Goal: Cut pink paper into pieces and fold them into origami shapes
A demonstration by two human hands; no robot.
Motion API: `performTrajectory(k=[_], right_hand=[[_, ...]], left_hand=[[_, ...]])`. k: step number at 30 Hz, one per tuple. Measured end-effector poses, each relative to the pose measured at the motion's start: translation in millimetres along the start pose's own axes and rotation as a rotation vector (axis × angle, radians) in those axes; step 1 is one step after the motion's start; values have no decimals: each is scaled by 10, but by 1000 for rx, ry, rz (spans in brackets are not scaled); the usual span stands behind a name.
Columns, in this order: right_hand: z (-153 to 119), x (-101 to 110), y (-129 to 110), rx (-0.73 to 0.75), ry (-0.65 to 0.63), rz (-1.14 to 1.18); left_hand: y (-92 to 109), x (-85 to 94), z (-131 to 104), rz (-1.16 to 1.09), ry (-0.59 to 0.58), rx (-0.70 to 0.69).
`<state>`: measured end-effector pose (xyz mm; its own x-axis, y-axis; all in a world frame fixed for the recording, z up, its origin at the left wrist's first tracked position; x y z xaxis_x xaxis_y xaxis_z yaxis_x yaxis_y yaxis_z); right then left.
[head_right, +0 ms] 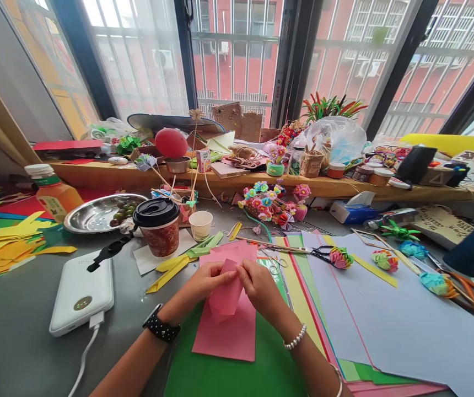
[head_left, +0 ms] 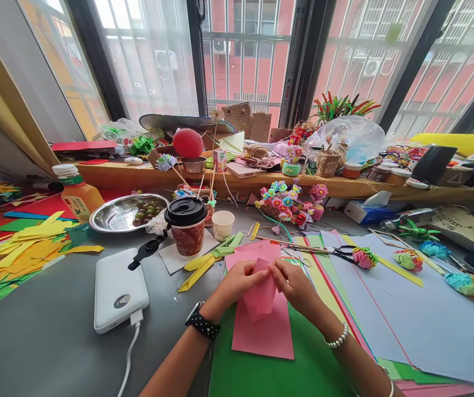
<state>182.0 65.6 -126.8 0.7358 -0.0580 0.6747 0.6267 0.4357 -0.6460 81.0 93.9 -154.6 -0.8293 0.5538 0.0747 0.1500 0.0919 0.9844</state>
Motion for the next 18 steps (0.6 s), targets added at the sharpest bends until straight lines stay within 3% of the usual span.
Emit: performTrajectory(k=[7, 12, 18], right_hand=[[-10, 30, 57, -53, 47, -52], [-14, -5, 87, -104, -3, 176], [-8, -44, 75, -62, -61, 341]], left_hand=[[37, 6, -7, 63, 76, -14], [78, -2, -18, 52, 71, -8], [79, 12, -17, 35, 71, -7]])
Point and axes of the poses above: each hand's wrist, its own z-axis towards the middle knuckle, its own x-axis out of the back of the hand, y = z × x, the point moved 6 cm from there along z, towards the middle knuckle, and after that the axes turned 5 degrees about x, right-handed, at the moved point
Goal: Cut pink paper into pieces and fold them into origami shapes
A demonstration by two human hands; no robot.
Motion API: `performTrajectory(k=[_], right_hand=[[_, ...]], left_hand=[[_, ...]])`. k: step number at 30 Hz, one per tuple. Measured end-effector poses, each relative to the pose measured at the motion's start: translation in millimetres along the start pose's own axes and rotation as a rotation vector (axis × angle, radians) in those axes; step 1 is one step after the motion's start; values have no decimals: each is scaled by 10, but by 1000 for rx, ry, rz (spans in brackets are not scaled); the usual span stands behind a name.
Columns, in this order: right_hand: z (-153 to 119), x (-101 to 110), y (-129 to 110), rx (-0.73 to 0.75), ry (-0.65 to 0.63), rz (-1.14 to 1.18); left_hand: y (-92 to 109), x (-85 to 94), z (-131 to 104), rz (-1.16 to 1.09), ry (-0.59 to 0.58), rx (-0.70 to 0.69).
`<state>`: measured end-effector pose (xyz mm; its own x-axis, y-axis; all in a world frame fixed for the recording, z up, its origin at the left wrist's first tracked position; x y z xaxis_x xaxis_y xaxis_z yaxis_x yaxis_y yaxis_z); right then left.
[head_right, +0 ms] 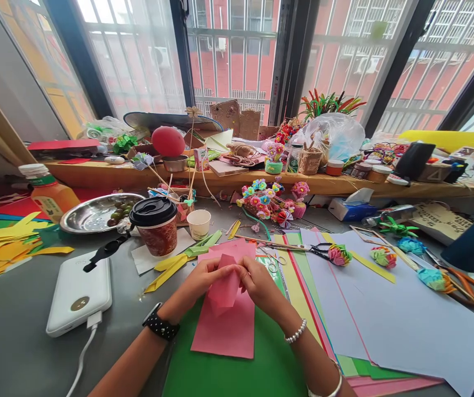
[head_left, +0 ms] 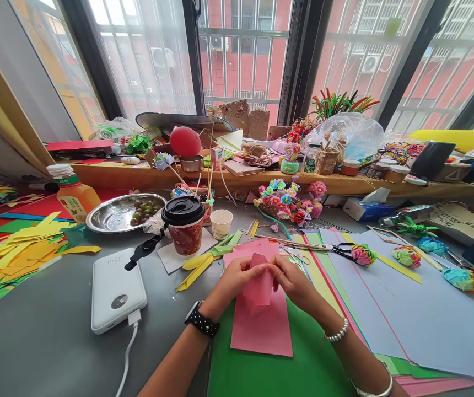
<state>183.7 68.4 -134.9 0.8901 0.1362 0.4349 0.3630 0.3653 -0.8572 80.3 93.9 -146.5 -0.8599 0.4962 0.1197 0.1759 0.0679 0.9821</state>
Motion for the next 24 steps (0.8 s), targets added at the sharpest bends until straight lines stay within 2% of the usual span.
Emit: performTrajectory(k=[5, 10, 15, 18, 21, 24], right_hand=[[-12, -32, 61, -67, -73, 228], [2, -13, 117, -138, -58, 369], [10, 40, 124, -88, 23, 166], [5, 74, 85, -47, 60, 43], [4, 100, 68, -52, 78, -6], [4, 159, 70, -70, 157, -9]], left_hand=[[2, 59, 6, -7, 70, -12], [-17, 97, 21, 34, 93, -13], [-32, -11, 9, 159, -30, -87], [-63, -51, 9, 205, -60, -101], [-97, -42, 27, 234, -44, -75], [-90, 39, 43, 265, 64, -74]])
Point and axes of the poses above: each hand's wrist, its own z-axis towards the middle knuckle, its own x-axis out of the back of the hand, y = z × x, the point moved 6 cm from there along z, towards the middle knuckle, and after that the axes turned 5 degrees about x, right-handed, at the moved point
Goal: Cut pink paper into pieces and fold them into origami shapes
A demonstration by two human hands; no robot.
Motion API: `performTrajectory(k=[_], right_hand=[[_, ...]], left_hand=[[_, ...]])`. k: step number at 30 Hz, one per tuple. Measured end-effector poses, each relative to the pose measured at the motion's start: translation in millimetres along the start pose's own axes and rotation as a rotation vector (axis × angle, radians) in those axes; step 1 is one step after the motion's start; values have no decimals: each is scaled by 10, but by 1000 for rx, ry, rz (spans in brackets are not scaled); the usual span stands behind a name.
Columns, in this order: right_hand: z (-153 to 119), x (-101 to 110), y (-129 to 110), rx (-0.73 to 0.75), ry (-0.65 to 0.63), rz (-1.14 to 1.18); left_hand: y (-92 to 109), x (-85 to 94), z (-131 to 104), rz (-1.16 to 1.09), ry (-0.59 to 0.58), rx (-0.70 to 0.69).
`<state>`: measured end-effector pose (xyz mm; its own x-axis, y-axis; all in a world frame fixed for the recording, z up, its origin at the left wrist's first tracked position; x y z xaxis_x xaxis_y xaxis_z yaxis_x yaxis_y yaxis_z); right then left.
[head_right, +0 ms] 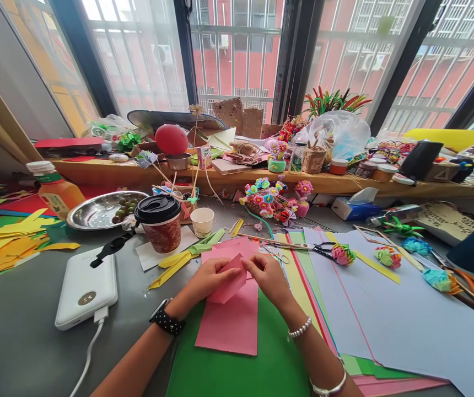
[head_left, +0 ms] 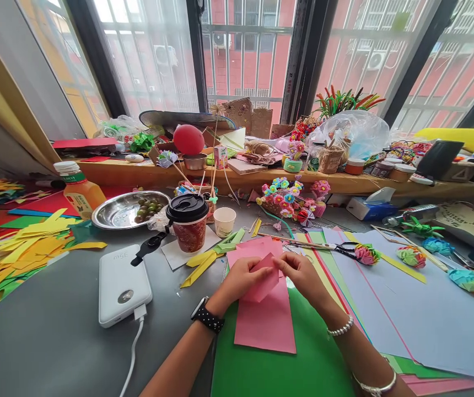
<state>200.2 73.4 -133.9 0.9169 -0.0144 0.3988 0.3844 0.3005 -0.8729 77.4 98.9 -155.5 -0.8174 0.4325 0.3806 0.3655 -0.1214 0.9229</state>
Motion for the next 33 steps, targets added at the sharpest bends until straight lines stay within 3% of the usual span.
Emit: performTrajectory(k=[5, 10, 12, 16, 18, 23, 30, 33], right_hand=[[4, 69, 99, -84, 118, 174], [-6, 121, 198, -138, 257, 379], [-13, 113, 207, -181, 286, 467], [-19, -8, 143, -238, 201, 593], [-27, -77, 107, -242, 137, 593], [-51, -119, 68, -216, 82, 521], [-41, -155, -36, -140, -63, 321], [-42, -186, -55, -65, -95, 208]], left_hand=[[27, 149, 9, -150, 151, -21], [-16, 339, -47, -524, 458, 33], [2, 310, -52, -567, 430, 33], [46, 85, -29, -473, 125, 81], [62, 12, -37, -425, 37, 82], [101, 27, -58, -397, 68, 34], [156, 123, -70, -560, 143, -21], [129, 187, -82, -586, 237, -1]])
Point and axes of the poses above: each hand's wrist, its own z-axis towards the middle knuckle, its own x-axis out of the back of the hand, y = z × x, the point moved 6 cm from there along z, towards the middle knuckle, and after that the axes turned 5 degrees about x, right-handed, at the moved point
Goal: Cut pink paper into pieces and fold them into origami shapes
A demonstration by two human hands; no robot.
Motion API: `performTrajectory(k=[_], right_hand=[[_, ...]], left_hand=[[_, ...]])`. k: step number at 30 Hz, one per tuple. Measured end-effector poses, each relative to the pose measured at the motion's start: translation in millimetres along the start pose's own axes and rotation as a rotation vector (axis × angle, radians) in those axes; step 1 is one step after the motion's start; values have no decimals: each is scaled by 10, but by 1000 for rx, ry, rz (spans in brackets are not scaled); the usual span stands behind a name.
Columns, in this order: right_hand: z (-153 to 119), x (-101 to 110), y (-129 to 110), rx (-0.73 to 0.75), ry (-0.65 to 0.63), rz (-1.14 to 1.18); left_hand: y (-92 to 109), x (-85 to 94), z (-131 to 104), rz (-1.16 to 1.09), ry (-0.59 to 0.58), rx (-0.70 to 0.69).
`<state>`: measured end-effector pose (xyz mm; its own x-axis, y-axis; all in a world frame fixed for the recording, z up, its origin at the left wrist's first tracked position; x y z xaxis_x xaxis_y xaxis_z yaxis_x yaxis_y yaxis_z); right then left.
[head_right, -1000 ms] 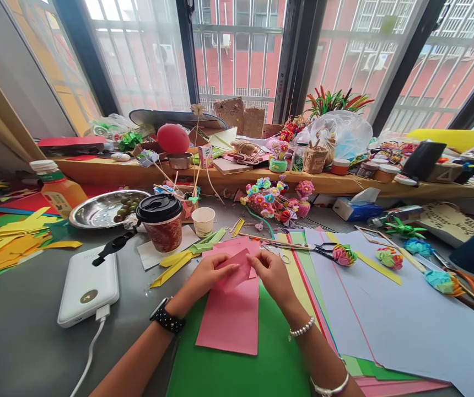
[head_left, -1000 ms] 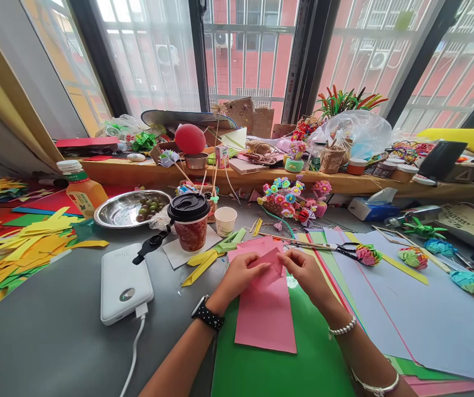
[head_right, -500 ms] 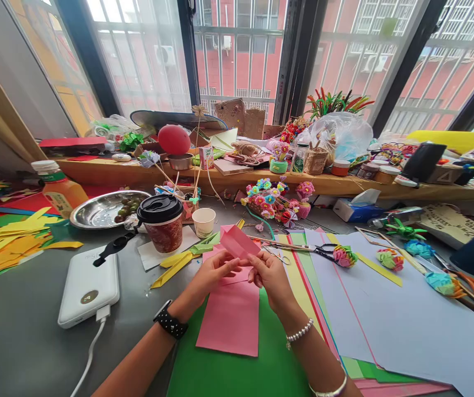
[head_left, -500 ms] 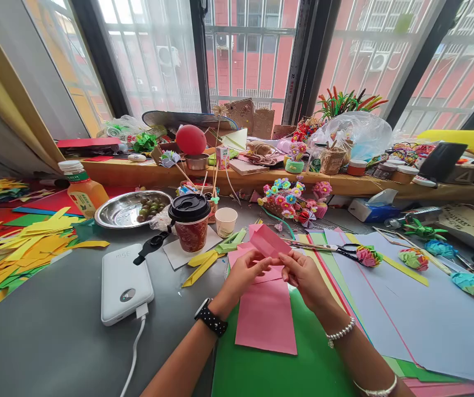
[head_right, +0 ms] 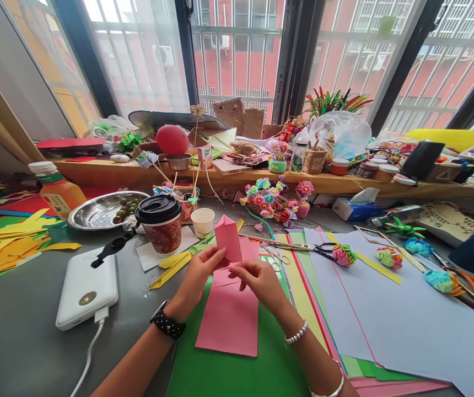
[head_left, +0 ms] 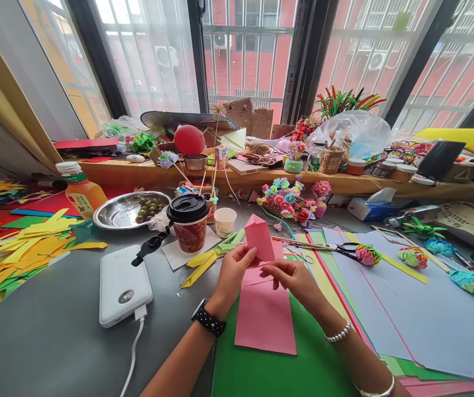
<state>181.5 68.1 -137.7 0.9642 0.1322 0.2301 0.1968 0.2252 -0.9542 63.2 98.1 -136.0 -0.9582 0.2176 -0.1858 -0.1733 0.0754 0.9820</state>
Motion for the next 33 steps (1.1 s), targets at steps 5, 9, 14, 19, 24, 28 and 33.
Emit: performTrajectory(k=[5, 9, 14, 19, 24, 28, 33], right_hand=[[-48, 143, -128, 266, 258, -289], [-89, 117, -221, 447, 231, -416], [-106, 84, -228, 532, 201, -517], [-91, 94, -240, 561, 184, -605], [-75, 131, -203, 531, 85, -567], [-41, 188, -138, 429, 33, -390], [-2, 248, -115, 315, 61, -280]], left_hand=[[21, 57, 5, 41, 78, -22], [47, 16, -1, 88, 29, -50], [35, -20, 1, 119, -45, -62], [-21, -3, 20, 84, -32, -8], [-18, -6, 31, 77, -32, -2], [-21, -21, 32, 84, -57, 8], [-35, -55, 18, 82, -81, 18]])
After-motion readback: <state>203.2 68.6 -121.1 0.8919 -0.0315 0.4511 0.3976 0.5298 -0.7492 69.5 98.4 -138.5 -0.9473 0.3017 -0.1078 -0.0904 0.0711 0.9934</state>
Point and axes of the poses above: each hand's wrist, its own z-axis towards the middle knuckle, its own x-axis out of the back of the hand, y = z × x, the point moved 6 cm from there along z, towards the middle knuckle, and after that the axes turned 5 degrees about x, right-handed, at the moved point
